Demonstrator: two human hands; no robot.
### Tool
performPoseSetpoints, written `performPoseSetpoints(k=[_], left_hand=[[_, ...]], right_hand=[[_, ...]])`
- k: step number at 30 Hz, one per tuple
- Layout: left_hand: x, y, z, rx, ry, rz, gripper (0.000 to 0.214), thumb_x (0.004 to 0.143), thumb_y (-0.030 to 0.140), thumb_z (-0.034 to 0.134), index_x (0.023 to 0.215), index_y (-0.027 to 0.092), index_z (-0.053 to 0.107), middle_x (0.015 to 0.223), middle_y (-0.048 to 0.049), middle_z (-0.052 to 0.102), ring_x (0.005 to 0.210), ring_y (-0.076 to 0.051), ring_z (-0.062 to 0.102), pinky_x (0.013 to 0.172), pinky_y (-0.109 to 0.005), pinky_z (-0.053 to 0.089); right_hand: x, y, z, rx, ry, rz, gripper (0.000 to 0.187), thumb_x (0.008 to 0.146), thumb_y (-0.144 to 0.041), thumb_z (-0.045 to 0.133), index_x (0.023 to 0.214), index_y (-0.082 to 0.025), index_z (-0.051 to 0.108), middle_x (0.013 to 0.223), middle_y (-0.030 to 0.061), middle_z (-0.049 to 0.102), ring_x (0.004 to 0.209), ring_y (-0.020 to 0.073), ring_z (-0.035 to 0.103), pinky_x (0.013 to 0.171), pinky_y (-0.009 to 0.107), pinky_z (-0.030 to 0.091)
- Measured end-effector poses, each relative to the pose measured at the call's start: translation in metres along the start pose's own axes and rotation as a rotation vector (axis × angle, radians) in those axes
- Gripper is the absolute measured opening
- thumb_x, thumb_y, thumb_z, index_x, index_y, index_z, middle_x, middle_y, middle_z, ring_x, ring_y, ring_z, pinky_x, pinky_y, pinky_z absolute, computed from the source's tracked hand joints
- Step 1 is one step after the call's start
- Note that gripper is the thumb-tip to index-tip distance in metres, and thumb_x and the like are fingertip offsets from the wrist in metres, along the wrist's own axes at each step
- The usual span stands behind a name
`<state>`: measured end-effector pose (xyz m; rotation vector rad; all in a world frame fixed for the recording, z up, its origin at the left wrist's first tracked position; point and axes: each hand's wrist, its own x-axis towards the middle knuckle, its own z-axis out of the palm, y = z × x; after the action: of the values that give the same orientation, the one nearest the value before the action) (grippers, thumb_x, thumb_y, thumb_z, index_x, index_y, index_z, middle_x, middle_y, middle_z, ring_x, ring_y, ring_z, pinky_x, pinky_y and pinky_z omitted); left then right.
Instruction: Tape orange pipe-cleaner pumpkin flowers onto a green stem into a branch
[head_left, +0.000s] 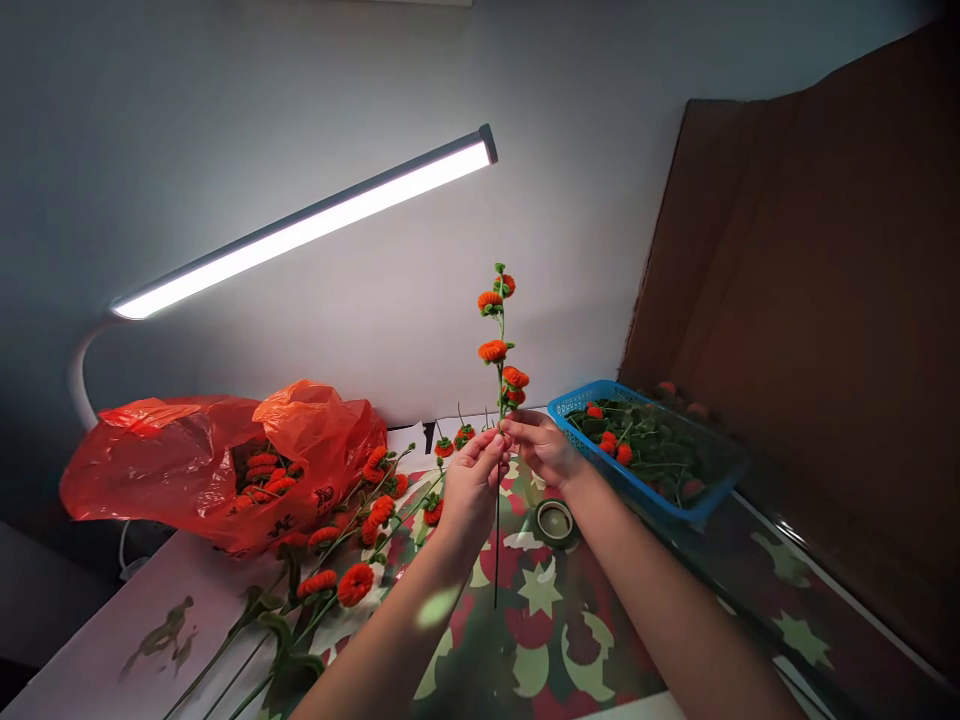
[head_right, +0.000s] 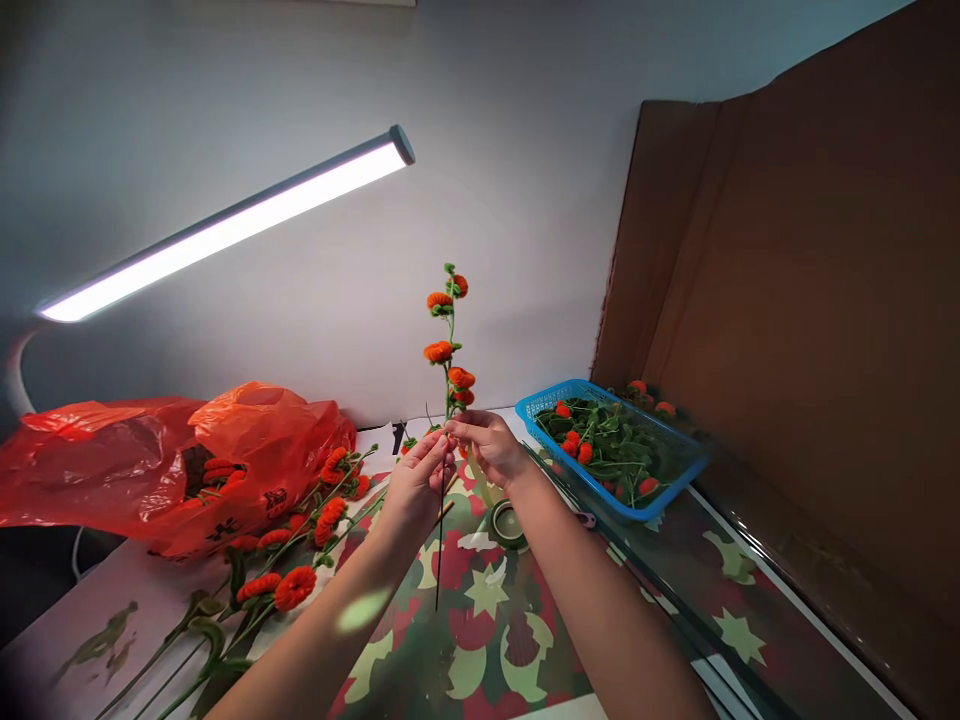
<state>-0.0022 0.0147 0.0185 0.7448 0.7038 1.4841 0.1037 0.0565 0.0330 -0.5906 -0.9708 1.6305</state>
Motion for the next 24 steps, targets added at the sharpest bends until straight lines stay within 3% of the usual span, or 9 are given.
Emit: performPoseSetpoints(k=[4,6,10,14,17,19,24], left_hand=[[0.000,-0.001,-0.005,0.332,0.046,0.178,0.026,0.068,0.037,0.071,0.072,0.012,0.066,0.064,-0.0018,0.060,0.053,-0.007,0.049,0.051,-0.019,0.040],[-0.001,0.002,-0.005,0.376,0.047,0.223,0.027,0.070,0.039,0.069,0.070,0.012,0.064,0.060,-0.0007,0.058,0.048,-0.006,0.046,0.046,-0.018,0.037],[-0.003,0.012,-0.002,0.127,-0.087,0.010,0.028,0.065,0.036,0.073,0.067,0.012,0.058,0.053,0.0043,0.049,0.038,0.000,0.033,0.036,-0.013,0.025],[-0.003,0.015,-0.002,-0.138,-0.246,-0.261,0.023,0.072,0.030,0.068,0.067,0.012,0.056,0.046,0.0094,0.034,0.033,0.002,0.020,0.031,-0.009,0.017],[-0.002,0.013,-0.005,-0.156,-0.280,-0.342,0.020,0.075,0.030,0.066,0.070,0.012,0.058,0.046,0.0098,0.033,0.031,0.002,0.020,0.030,-0.009,0.017],[0.000,0.010,-0.007,-0.017,-0.246,-0.267,0.024,0.072,0.034,0.068,0.072,0.012,0.060,0.048,0.0072,0.043,0.032,0.001,0.028,0.031,-0.010,0.022],[0.003,0.007,-0.011,0.509,-0.026,0.184,0.029,0.066,0.041,0.071,0.068,0.013,0.066,0.056,-0.0015,0.060,0.040,-0.008,0.051,0.039,-0.019,0.039]], right_hand=[[0.002,0.003,0.005,-0.098,0.095,-0.075,0.031,0.042,-0.029,0.084,0.057,-0.015,0.061,0.055,-0.0034,0.058,0.052,0.0083,0.050,0.055,0.024,0.040],[0.003,0.004,0.006,-0.146,0.110,-0.116,0.032,0.043,-0.032,0.084,0.058,-0.015,0.060,0.056,-0.0031,0.058,0.053,0.0088,0.051,0.056,0.024,0.041],[0.001,0.007,0.004,-0.145,-0.010,-0.106,0.034,0.049,-0.041,0.081,0.063,-0.017,0.063,0.057,-0.0024,0.058,0.052,0.0103,0.050,0.056,0.026,0.041],[-0.002,0.008,-0.003,-0.107,-0.130,-0.059,0.032,0.052,-0.043,0.080,0.063,-0.017,0.065,0.058,-0.0018,0.058,0.057,0.0094,0.050,0.062,0.025,0.040],[-0.001,0.007,-0.010,-0.128,-0.189,-0.019,0.027,0.057,-0.040,0.078,0.066,-0.017,0.067,0.058,-0.0018,0.059,0.057,0.0089,0.050,0.063,0.024,0.040],[0.001,0.006,-0.013,-0.195,-0.164,-0.034,0.026,0.057,-0.038,0.078,0.064,-0.016,0.067,0.057,-0.0019,0.058,0.056,0.0089,0.049,0.062,0.024,0.039],[0.006,0.007,-0.008,-0.348,0.063,-0.129,0.030,0.051,-0.042,0.078,0.055,-0.015,0.064,0.053,-0.0018,0.057,0.054,0.0097,0.048,0.057,0.024,0.038]])
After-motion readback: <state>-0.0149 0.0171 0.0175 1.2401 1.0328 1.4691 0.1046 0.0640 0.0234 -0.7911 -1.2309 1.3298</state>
